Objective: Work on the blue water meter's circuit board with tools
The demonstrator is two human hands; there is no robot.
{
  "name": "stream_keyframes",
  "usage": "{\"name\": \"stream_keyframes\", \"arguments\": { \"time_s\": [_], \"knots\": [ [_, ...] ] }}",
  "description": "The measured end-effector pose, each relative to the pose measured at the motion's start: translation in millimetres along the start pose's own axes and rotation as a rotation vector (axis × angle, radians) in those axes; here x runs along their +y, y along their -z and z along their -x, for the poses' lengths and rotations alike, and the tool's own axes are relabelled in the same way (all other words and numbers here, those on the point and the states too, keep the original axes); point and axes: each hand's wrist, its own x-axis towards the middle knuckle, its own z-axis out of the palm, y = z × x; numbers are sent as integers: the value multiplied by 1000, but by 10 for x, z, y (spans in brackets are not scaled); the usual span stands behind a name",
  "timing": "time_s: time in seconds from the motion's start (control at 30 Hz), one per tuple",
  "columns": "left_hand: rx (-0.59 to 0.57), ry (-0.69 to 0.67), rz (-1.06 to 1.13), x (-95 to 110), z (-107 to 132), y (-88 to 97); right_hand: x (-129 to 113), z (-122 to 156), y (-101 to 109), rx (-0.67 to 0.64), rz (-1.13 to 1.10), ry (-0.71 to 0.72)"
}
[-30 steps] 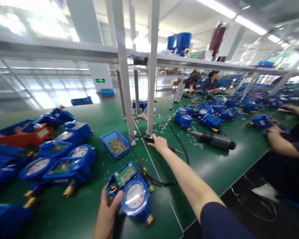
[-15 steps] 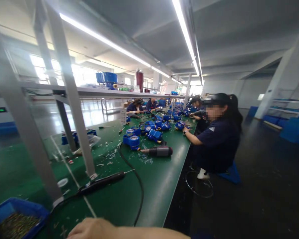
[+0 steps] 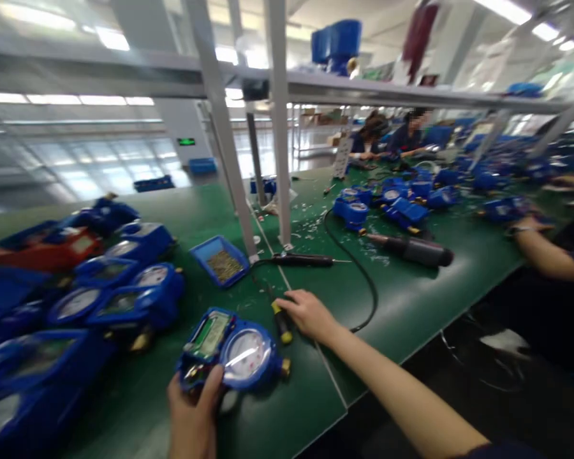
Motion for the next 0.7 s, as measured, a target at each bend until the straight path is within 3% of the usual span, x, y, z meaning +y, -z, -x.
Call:
{"name": "stream_keyframes", "arguments": {
  "time_s": [0.13,0.3,0.4,0.53,0.57,0.63,0.7],
  "knots": [
    [-20,-42,106,-39,53,-77,-46,54,37,-11,36,-193],
    [-149,-73,63,-65,41,-34,-360,18,43,-196,82,-319],
    [-236,-149,-167,-39,-82,148,-416,-4,56,-287,64,-326],
    [-308,-417,-663,224,-393,372,-306,98,236,-350,-26,-334],
    [-380,-474,-701,323,-486,393,-264,148,303,-360,-55,-344],
    [-629,-534,-653,520,-674,377,-201,271,437,-374,-115,-361],
    [-913,-476,-564,677,-844,307,-214,410,545,-339,-326,-449]
  ]
}}
